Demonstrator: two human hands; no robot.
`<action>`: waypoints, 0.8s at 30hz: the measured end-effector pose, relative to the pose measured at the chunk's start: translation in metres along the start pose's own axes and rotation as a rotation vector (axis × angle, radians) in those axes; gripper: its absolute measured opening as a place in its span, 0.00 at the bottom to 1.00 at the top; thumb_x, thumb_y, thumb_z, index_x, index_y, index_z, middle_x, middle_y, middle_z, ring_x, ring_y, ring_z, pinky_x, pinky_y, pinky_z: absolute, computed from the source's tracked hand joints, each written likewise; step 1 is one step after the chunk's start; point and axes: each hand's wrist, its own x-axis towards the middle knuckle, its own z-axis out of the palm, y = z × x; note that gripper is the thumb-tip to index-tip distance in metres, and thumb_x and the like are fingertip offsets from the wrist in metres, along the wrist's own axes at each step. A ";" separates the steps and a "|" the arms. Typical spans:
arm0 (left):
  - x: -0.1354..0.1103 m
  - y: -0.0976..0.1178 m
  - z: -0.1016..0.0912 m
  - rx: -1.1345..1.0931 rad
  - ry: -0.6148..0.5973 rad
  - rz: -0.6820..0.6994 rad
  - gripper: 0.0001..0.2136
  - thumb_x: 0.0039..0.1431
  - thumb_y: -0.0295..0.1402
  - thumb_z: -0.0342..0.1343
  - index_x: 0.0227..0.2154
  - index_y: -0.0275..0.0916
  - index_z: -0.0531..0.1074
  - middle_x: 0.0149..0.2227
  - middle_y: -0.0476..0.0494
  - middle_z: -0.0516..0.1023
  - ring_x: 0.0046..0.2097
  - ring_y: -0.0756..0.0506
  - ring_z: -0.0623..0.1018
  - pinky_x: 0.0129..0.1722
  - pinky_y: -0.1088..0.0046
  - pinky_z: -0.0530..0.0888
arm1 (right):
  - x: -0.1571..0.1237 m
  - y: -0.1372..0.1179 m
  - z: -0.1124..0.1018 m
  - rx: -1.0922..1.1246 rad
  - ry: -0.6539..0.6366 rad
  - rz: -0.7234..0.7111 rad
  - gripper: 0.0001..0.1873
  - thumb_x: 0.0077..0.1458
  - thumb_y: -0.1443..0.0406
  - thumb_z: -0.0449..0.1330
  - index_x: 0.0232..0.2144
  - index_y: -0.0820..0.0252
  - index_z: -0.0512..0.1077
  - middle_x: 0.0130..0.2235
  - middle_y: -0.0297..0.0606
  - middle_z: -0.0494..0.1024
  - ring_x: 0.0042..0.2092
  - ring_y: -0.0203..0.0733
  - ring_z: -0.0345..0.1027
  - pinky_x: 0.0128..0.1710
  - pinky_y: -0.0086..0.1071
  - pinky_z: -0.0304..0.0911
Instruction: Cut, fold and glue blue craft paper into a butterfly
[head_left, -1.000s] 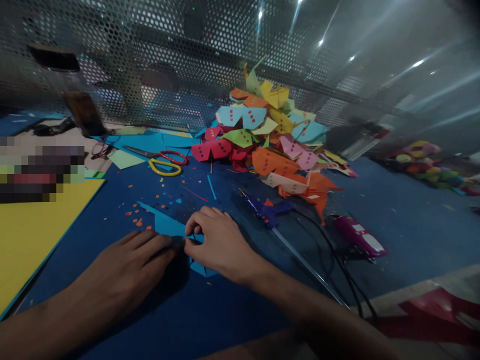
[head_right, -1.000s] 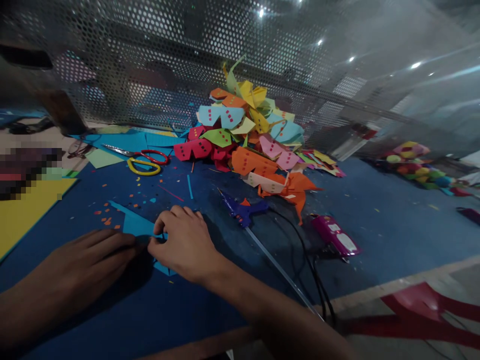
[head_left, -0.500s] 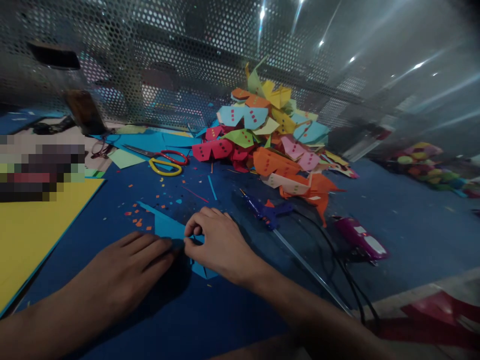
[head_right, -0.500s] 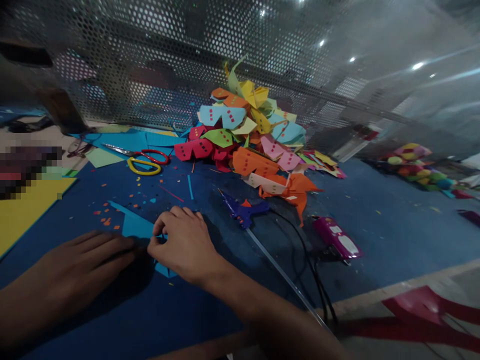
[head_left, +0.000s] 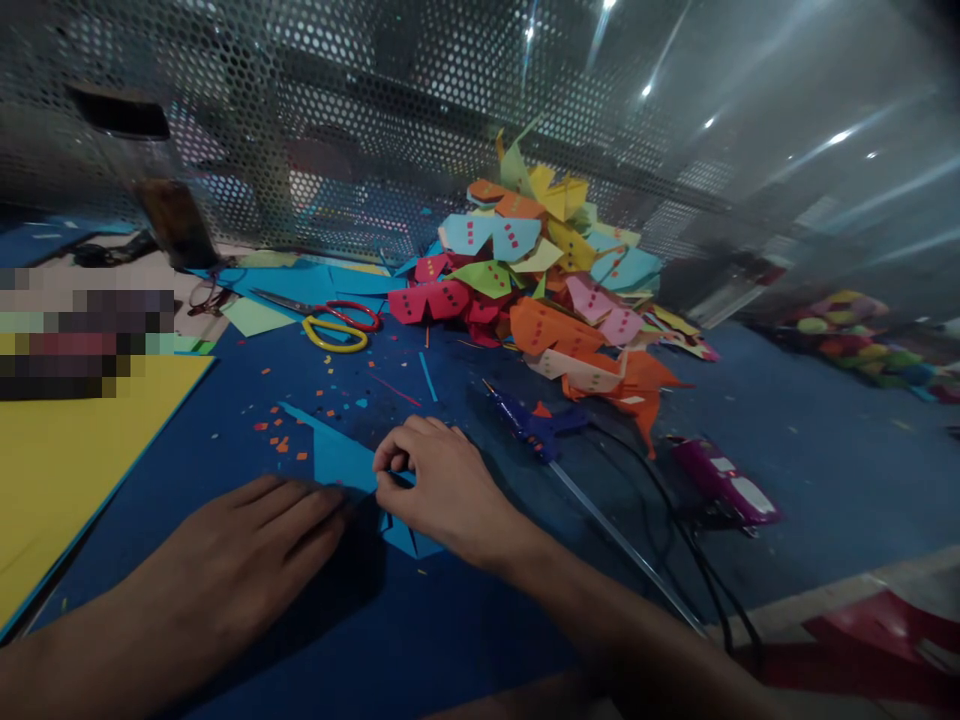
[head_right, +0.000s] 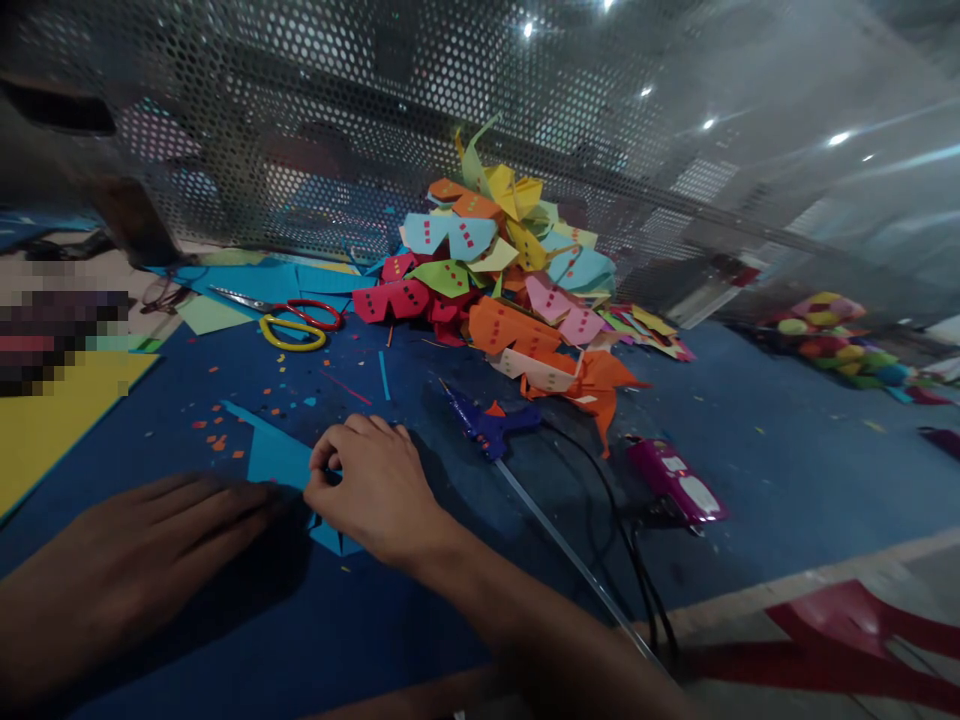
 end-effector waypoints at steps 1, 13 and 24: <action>-0.001 0.000 0.000 0.002 0.002 -0.004 0.20 0.61 0.17 0.44 0.46 0.33 0.77 0.42 0.36 0.84 0.39 0.41 0.80 0.41 0.62 0.75 | 0.000 0.000 0.000 -0.002 0.004 -0.003 0.05 0.52 0.71 0.63 0.30 0.56 0.74 0.36 0.29 0.77 0.42 0.39 0.68 0.46 0.38 0.54; -0.003 0.001 0.003 -0.049 0.000 -0.024 0.17 0.63 0.19 0.45 0.46 0.33 0.77 0.42 0.36 0.82 0.41 0.39 0.78 0.41 0.61 0.75 | -0.009 -0.003 0.004 -0.052 0.030 -0.054 0.10 0.53 0.61 0.68 0.36 0.55 0.72 0.42 0.33 0.76 0.46 0.43 0.67 0.49 0.41 0.53; -0.002 0.005 0.001 -0.024 0.046 -0.033 0.19 0.63 0.16 0.43 0.44 0.34 0.78 0.42 0.37 0.83 0.42 0.40 0.78 0.43 0.62 0.74 | -0.006 -0.001 0.003 -0.022 0.021 -0.033 0.04 0.54 0.68 0.64 0.34 0.55 0.72 0.40 0.31 0.76 0.44 0.41 0.67 0.47 0.39 0.52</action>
